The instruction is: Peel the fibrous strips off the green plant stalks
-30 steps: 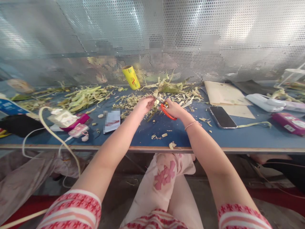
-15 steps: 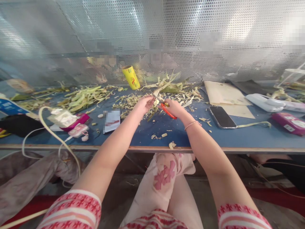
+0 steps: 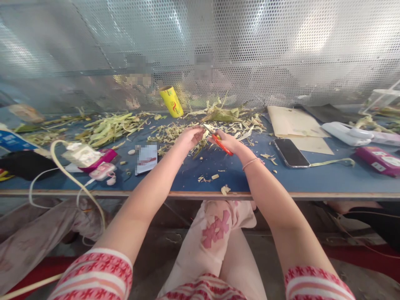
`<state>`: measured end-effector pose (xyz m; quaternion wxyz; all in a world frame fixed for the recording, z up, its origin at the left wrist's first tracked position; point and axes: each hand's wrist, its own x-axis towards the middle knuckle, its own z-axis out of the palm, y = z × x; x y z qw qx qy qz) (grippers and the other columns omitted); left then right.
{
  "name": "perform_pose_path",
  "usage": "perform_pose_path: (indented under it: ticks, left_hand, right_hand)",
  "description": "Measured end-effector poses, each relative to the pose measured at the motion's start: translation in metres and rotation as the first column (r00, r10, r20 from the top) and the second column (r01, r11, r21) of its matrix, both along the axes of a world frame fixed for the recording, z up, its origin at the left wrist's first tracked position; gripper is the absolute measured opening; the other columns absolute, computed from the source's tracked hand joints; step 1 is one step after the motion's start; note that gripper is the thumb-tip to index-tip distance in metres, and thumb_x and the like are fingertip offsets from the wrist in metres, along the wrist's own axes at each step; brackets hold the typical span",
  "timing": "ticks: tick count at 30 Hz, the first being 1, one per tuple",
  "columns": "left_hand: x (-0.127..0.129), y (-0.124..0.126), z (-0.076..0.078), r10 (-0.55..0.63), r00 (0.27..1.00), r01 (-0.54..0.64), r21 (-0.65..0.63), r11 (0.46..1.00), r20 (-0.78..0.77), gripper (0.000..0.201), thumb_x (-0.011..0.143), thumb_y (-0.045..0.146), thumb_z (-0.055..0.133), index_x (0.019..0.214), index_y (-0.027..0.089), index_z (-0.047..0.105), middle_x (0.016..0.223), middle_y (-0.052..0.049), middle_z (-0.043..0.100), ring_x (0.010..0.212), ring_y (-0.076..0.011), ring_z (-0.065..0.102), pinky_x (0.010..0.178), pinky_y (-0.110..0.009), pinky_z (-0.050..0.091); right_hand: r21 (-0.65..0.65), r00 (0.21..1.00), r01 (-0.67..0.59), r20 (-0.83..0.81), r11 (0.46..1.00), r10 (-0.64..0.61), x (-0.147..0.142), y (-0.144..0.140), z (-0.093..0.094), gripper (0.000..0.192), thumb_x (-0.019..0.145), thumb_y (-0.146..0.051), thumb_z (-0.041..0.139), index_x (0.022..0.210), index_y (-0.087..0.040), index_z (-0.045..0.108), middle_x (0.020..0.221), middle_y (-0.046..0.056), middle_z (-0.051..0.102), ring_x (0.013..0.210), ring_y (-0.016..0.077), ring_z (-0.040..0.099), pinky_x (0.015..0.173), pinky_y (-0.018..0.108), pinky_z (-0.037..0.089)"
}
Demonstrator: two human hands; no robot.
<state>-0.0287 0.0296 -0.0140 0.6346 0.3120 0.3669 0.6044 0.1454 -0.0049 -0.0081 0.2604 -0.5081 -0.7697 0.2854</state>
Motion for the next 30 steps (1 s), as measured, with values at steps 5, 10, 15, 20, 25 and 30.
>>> perform_pose_path:
  ticks: [5,10,15,20,25,30]
  left_hand:
    - [0.003,-0.005,0.002,-0.021,0.997,0.021,0.007,1.0,-0.068,0.018,0.073,-0.005,0.063,0.069,0.013,0.058,0.058,0.0,0.067,0.055,-0.0071,0.064,0.061,-0.018,0.048]
    - [0.005,-0.01,0.008,-0.008,0.997,0.007,-0.008,1.0,-0.072,0.02,0.075,-0.006,0.061,0.07,0.013,0.057,0.057,0.0,0.067,0.055,-0.0072,0.064,0.061,-0.018,0.048]
    - [0.004,-0.01,0.009,-0.031,0.997,0.031,0.003,1.0,-0.072,0.018,0.077,-0.004,0.061,0.071,0.012,0.061,0.059,0.0,0.066,0.056,-0.0058,0.063,0.061,-0.017,0.048]
    - [0.003,-0.009,0.007,-0.059,0.994,0.064,0.059,0.996,-0.089,0.018,0.08,-0.004,0.058,0.073,0.012,0.065,0.06,0.001,0.066,0.057,-0.0043,0.062,0.063,-0.016,0.048]
    - [0.007,-0.007,0.005,-0.028,0.995,0.036,0.092,0.995,-0.091,0.014,0.083,0.006,0.061,0.072,0.013,0.065,0.063,0.0,0.066,0.062,-0.0065,0.063,0.071,-0.021,0.049]
    - [0.008,-0.001,-0.002,0.035,0.989,-0.005,0.2,0.98,-0.146,0.009,0.075,0.016,0.073,0.072,0.014,0.065,0.065,0.002,0.064,0.062,-0.0056,0.061,0.07,-0.02,0.046]
  right_hand:
    - [0.02,1.0,0.008,-0.03,1.0,-0.007,-0.002,-0.002,0.001,0.049,0.079,-0.067,0.053,0.096,-0.02,0.054,0.079,0.002,0.058,0.072,0.0164,0.053,0.068,0.031,0.044]
    - [0.085,0.997,0.057,0.044,0.995,-0.061,-0.002,-0.007,0.009,0.051,0.077,-0.069,0.054,0.086,-0.018,0.059,0.063,-0.001,0.051,0.063,0.0137,0.048,0.064,0.028,0.039]
    - [0.078,0.989,0.147,0.022,0.986,-0.149,0.005,0.002,0.01,0.055,0.067,-0.069,0.063,0.084,-0.017,0.066,0.063,-0.001,0.054,0.064,0.0142,0.049,0.066,0.028,0.038]
    - [0.079,0.962,0.265,-0.086,0.961,-0.258,0.017,0.013,0.006,0.056,0.069,-0.069,0.061,0.089,-0.017,0.065,0.06,-0.001,0.052,0.062,0.0141,0.048,0.063,0.028,0.038]
    - [0.105,0.973,0.221,-0.085,0.97,-0.213,0.016,0.009,0.008,0.055,0.067,-0.069,0.062,0.084,-0.017,0.064,0.061,-0.002,0.051,0.061,0.013,0.046,0.061,0.027,0.036]
    - [0.11,0.99,0.135,-0.04,0.985,-0.132,0.004,0.001,0.009,0.057,0.065,-0.07,0.062,0.085,-0.018,0.064,0.062,-0.002,0.051,0.062,0.0127,0.045,0.063,0.027,0.036]
